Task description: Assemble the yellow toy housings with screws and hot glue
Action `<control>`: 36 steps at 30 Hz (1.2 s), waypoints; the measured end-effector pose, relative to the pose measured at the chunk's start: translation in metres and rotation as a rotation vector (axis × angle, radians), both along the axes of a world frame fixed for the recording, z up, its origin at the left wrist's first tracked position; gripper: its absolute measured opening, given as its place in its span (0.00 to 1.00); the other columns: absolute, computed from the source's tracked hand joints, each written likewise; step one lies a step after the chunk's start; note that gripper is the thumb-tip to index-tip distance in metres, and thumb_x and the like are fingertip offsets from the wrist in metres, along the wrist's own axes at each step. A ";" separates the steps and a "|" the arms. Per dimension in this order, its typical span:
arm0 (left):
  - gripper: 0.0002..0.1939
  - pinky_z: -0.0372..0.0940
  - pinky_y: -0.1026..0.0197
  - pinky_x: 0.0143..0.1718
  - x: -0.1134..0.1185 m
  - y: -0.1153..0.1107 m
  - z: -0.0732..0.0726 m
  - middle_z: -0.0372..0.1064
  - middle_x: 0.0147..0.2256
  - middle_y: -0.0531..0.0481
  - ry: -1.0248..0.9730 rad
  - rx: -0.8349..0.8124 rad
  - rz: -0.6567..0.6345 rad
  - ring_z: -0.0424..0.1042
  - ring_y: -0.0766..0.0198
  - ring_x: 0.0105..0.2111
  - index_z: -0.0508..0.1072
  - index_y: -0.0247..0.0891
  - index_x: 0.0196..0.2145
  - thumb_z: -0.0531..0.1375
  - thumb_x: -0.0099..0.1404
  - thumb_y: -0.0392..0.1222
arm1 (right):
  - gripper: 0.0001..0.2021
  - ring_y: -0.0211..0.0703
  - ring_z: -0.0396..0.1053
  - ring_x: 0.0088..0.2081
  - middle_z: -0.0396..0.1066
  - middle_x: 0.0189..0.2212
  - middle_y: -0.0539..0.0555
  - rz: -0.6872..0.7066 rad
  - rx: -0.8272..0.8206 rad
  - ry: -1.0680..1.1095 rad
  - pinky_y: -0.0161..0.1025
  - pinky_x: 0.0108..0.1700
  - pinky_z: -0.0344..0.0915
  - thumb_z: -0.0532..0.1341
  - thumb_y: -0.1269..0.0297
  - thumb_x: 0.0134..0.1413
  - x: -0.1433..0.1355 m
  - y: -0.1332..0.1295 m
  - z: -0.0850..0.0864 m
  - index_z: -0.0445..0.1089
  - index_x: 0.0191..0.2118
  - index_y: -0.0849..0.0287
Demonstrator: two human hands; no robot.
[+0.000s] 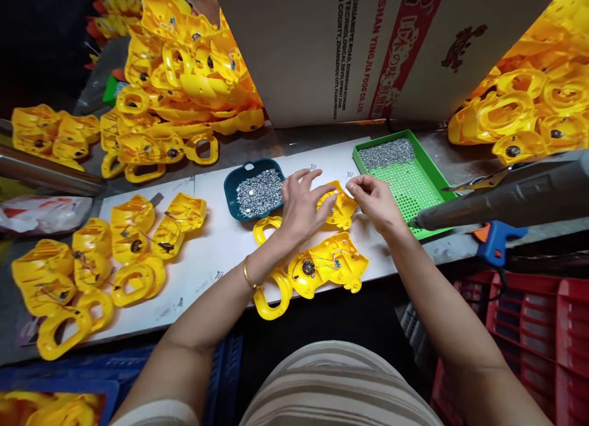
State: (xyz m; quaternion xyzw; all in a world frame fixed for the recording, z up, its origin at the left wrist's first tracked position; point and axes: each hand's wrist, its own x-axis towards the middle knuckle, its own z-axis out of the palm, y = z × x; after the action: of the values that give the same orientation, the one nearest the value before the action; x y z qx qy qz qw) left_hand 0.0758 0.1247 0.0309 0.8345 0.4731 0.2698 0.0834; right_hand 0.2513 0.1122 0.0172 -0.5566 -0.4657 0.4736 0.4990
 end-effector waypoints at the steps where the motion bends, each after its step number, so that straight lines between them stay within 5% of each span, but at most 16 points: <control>1: 0.09 0.50 0.37 0.60 0.008 0.003 -0.001 0.68 0.55 0.47 -0.010 -0.042 -0.010 0.57 0.48 0.58 0.79 0.46 0.41 0.60 0.67 0.47 | 0.17 0.38 0.63 0.28 0.66 0.25 0.49 0.005 -0.006 0.021 0.38 0.34 0.63 0.63 0.48 0.44 0.000 0.000 -0.001 0.66 0.30 0.57; 7: 0.06 0.54 0.38 0.59 0.021 0.008 -0.007 0.70 0.53 0.49 -0.174 -0.295 0.007 0.60 0.50 0.57 0.78 0.44 0.34 0.61 0.66 0.45 | 0.14 0.41 0.67 0.32 0.69 0.30 0.53 0.031 0.042 -0.051 0.41 0.37 0.67 0.61 0.51 0.51 0.002 -0.006 -0.003 0.67 0.31 0.58; 13: 0.06 0.52 0.34 0.60 0.011 0.005 -0.012 0.67 0.54 0.48 -0.139 -0.223 0.022 0.58 0.48 0.58 0.77 0.43 0.30 0.62 0.65 0.43 | 0.17 0.49 0.66 0.53 0.67 0.50 0.63 -0.136 0.244 -0.511 0.49 0.58 0.63 0.48 0.60 0.64 -0.002 -0.032 -0.005 0.69 0.50 0.59; 16: 0.06 0.49 0.33 0.61 0.015 0.004 -0.010 0.66 0.56 0.47 -0.091 -0.288 0.035 0.56 0.46 0.60 0.77 0.42 0.30 0.63 0.64 0.43 | 0.22 0.50 0.65 0.58 0.67 0.57 0.63 -0.041 0.093 -0.376 0.51 0.62 0.60 0.49 0.55 0.65 -0.003 -0.039 -0.014 0.65 0.58 0.60; 20: 0.07 0.47 0.34 0.62 0.021 0.002 -0.003 0.64 0.58 0.47 -0.025 -0.400 0.066 0.54 0.46 0.62 0.78 0.41 0.32 0.62 0.65 0.43 | 0.27 0.52 0.67 0.58 0.69 0.56 0.62 0.036 -0.058 -0.230 0.51 0.62 0.61 0.50 0.48 0.63 -0.001 -0.039 -0.023 0.67 0.58 0.62; 25: 0.10 0.47 0.38 0.62 0.023 -0.001 0.004 0.63 0.60 0.49 0.015 -0.457 0.064 0.52 0.49 0.63 0.79 0.42 0.35 0.59 0.67 0.46 | 0.27 0.55 0.66 0.59 0.69 0.56 0.65 0.047 -0.047 -0.221 0.54 0.61 0.62 0.50 0.54 0.63 -0.001 -0.039 -0.024 0.66 0.58 0.69; 36: 0.10 0.48 0.40 0.61 0.026 -0.003 0.004 0.66 0.58 0.50 0.036 -0.499 0.083 0.54 0.50 0.62 0.80 0.42 0.33 0.59 0.67 0.45 | 0.25 0.53 0.67 0.57 0.69 0.55 0.65 0.059 -0.005 -0.224 0.53 0.61 0.62 0.51 0.53 0.64 -0.004 -0.041 -0.028 0.68 0.57 0.65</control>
State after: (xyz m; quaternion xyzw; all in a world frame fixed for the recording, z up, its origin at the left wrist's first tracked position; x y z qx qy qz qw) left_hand 0.1023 0.1213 0.0351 0.7727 0.5604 0.1328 0.2671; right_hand 0.2475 0.0710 -0.0104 -0.5935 -0.5335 0.4240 0.4282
